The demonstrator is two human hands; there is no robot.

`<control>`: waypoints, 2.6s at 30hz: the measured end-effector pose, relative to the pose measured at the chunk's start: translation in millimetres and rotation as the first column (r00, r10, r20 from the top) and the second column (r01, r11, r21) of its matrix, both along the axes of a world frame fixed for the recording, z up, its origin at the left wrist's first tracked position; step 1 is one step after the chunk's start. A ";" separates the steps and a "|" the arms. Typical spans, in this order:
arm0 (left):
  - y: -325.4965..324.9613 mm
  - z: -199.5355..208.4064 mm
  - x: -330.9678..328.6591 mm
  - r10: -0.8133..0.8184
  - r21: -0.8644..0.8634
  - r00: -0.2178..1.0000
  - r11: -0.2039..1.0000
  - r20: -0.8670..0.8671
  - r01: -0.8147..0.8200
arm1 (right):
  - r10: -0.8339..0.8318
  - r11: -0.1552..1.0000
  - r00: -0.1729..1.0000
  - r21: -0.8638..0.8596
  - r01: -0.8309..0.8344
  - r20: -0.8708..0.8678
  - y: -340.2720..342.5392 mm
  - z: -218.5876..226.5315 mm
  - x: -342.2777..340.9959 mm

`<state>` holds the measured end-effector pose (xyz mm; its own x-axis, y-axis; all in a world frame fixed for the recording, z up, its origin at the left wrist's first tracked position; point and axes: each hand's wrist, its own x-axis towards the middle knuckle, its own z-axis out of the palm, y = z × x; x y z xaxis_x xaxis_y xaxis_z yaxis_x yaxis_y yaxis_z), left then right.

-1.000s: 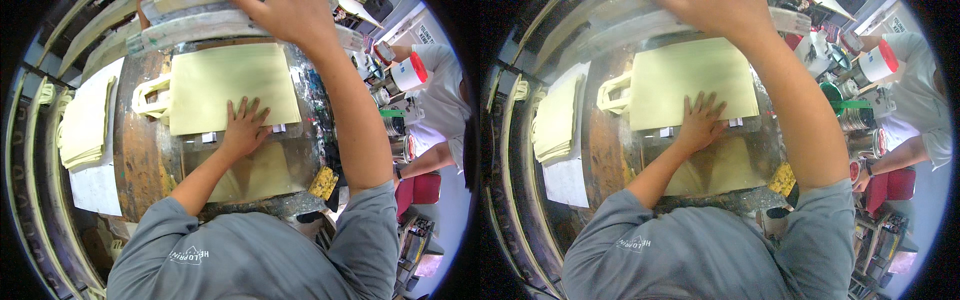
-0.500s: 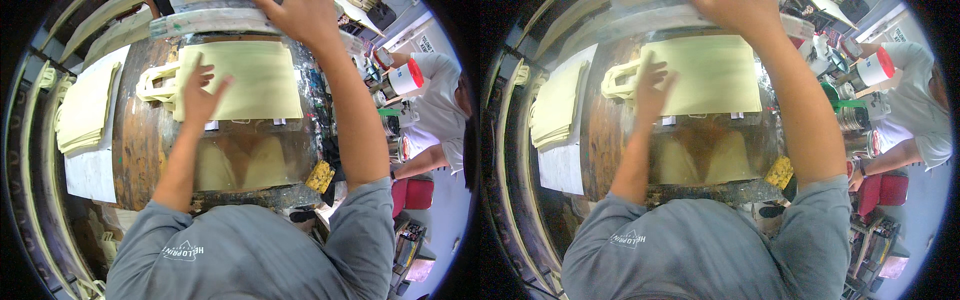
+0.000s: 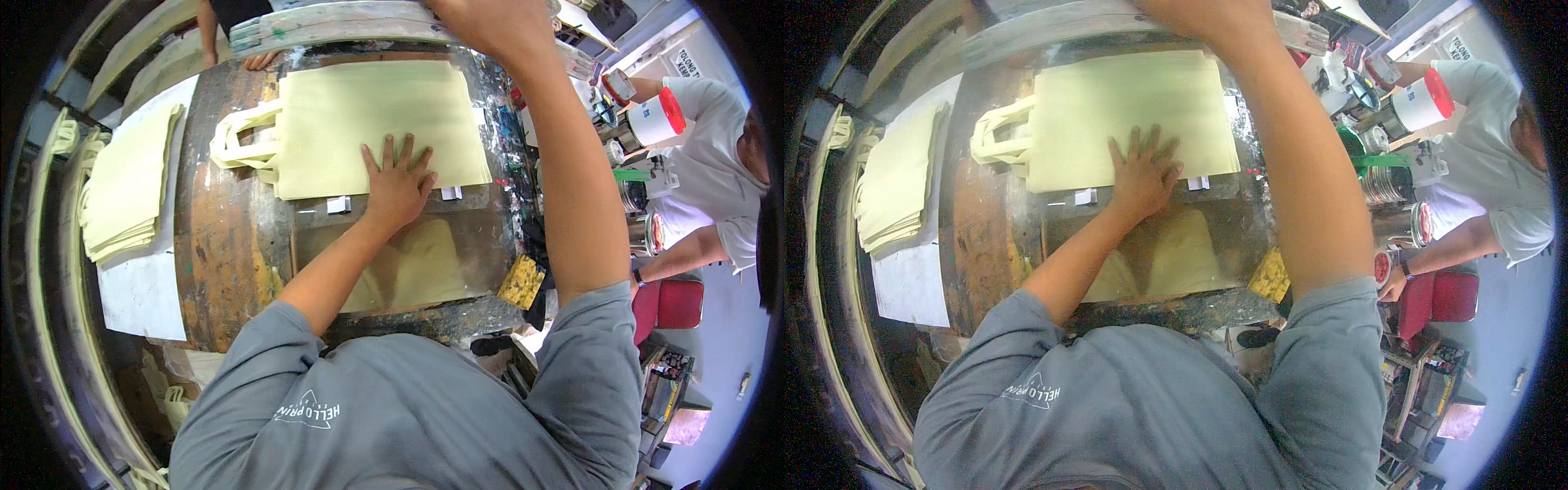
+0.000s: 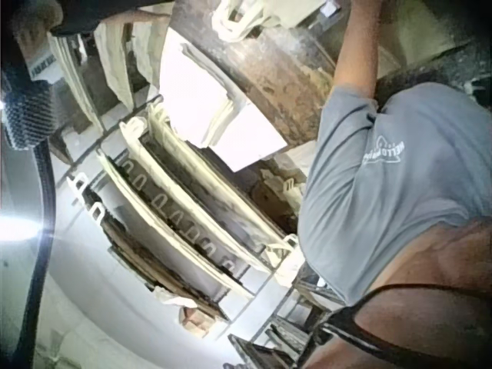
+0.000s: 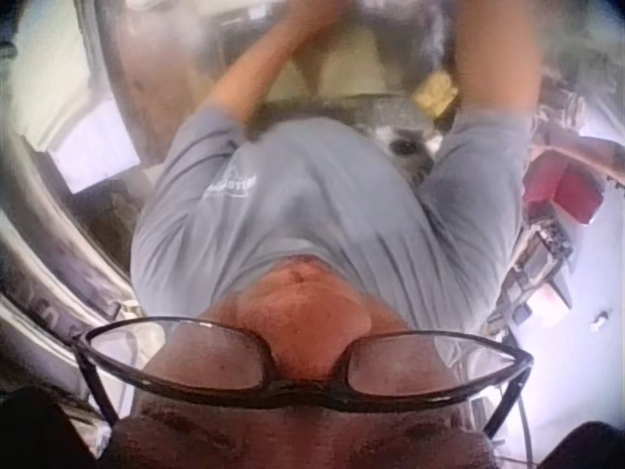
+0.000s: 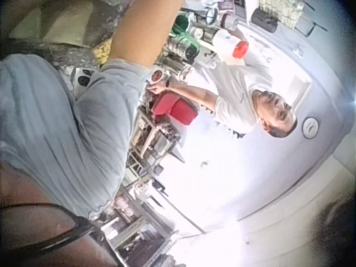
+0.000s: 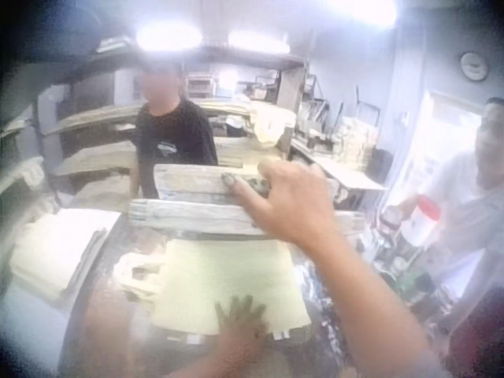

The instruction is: The person screen prints green logos onto yellow tote bags by placing each bag on a board, lowering a screen frame, and pulling green ink across the mesh with a squeegee.

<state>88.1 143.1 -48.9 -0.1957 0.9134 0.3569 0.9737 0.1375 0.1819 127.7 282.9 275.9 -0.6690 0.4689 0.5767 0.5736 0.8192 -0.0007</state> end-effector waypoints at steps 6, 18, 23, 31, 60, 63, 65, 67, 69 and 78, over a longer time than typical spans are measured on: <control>4.7 1.8 9.3 -0.012 -0.015 0.999 1.000 0.034 0.012 | 0.068 0.990 0.996 -0.124 -0.075 -0.057 15.7 -6.4 2.8; -12.7 36.5 -4.5 0.064 0.192 0.996 0.979 0.059 -0.074 | 0.001 0.993 1.000 -0.122 -0.003 -0.017 -16.3 7.1 3.6; -68.5 156.0 -96.5 -0.441 0.420 0.012 0.847 0.898 -0.326 | 0.118 0.971 0.992 0.216 -0.106 -0.042 -10.9 -57.5 35.3; -131.0 51.6 -89.2 0.011 0.188 0.512 0.923 0.859 -0.335 | 0.173 0.958 0.937 -0.275 -0.088 0.303 -21.8 -130.8 56.8; -159.0 28.9 -90.2 0.362 -0.030 0.893 0.930 0.267 -0.368 | 0.103 0.978 0.941 -0.205 -0.037 0.321 167.2 -215.2 -80.6; -138.7 77.2 -115.4 0.311 0.134 0.918 0.927 0.248 -0.350 | 0.084 0.979 0.945 -0.204 -0.019 0.317 180.6 -196.8 -92.1; -78.5 110.8 -137.8 0.091 0.264 0.912 0.941 0.400 -0.209 | 0.006 0.998 0.976 -0.062 0.007 0.219 190.1 -210.7 -76.5; 3.7 136.7 -174.3 -0.124 0.368 0.939 0.930 0.319 -0.002 | -0.030 0.999 0.975 -0.012 0.033 0.220 189.0 -220.1 -87.4; 93.7 146.8 -209.0 -0.103 0.394 0.994 0.916 0.038 0.079 | -0.020 0.998 0.972 0.054 0.007 0.236 180.3 -232.2 -105.3; 206.6 83.3 -243.1 0.085 0.302 0.963 0.953 -0.257 -0.004 | 0.126 0.991 0.941 -0.092 -0.102 0.314 187.4 -221.1 -96.2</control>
